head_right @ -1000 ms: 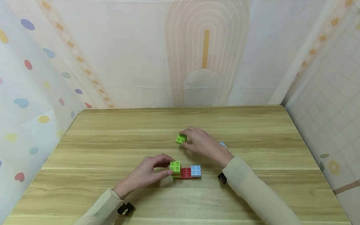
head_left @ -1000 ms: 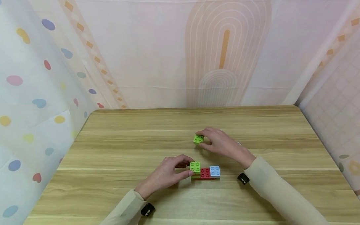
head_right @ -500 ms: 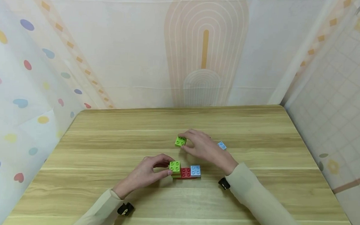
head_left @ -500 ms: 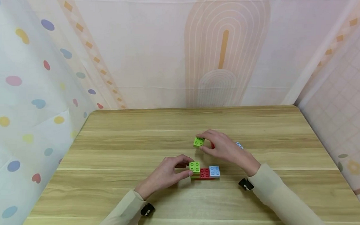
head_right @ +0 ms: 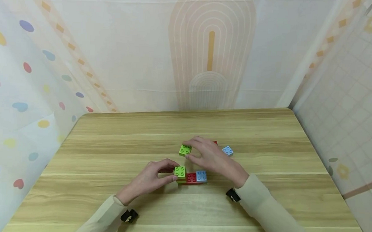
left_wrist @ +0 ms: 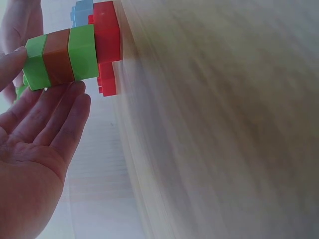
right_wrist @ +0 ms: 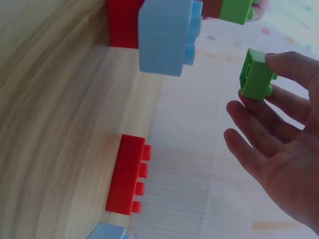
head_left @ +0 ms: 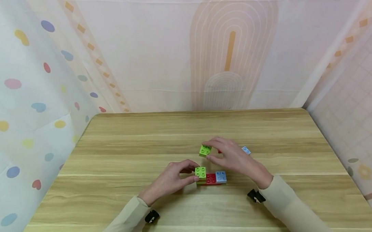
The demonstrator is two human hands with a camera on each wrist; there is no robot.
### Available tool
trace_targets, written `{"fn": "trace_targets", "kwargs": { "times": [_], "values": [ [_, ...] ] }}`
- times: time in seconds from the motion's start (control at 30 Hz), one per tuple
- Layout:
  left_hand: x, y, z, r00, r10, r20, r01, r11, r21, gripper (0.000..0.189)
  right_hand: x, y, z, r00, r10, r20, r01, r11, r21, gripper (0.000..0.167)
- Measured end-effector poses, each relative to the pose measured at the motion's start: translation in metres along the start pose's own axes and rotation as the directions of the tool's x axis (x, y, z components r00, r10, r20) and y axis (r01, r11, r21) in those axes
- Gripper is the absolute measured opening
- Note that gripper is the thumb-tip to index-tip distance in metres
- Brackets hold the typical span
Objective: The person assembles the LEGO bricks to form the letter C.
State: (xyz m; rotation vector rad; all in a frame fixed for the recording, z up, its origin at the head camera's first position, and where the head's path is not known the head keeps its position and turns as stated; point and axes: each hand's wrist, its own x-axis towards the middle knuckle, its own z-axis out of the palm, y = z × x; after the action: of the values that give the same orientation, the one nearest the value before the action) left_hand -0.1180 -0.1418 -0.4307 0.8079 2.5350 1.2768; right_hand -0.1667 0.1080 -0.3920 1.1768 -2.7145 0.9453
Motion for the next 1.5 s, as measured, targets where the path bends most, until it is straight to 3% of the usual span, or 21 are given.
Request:
{"fn": "trace_targets", "kwargs": {
  "times": [0.73,0.97,1.5],
  "values": [
    [-0.001,-0.004,0.000,0.999,0.048,-0.023,-0.048,0.999,-0.002,0.032,-0.013,-0.019,0.003,0.999,-0.030,0.027,0.029,0.999,0.019,0.043],
    [-0.001,-0.004,0.000,0.999,0.051,-0.018,-0.051,0.999,-0.002,0.029,-0.015,-0.021,0.006,0.996,-0.084,0.009,0.084,0.996,0.014,0.043],
    [0.000,-0.006,0.001,0.997,0.069,-0.022,-0.070,0.997,-0.020,0.033,-0.022,-0.021,0.011,0.990,-0.136,0.020,0.133,0.985,0.106,0.038]
  ]
}}
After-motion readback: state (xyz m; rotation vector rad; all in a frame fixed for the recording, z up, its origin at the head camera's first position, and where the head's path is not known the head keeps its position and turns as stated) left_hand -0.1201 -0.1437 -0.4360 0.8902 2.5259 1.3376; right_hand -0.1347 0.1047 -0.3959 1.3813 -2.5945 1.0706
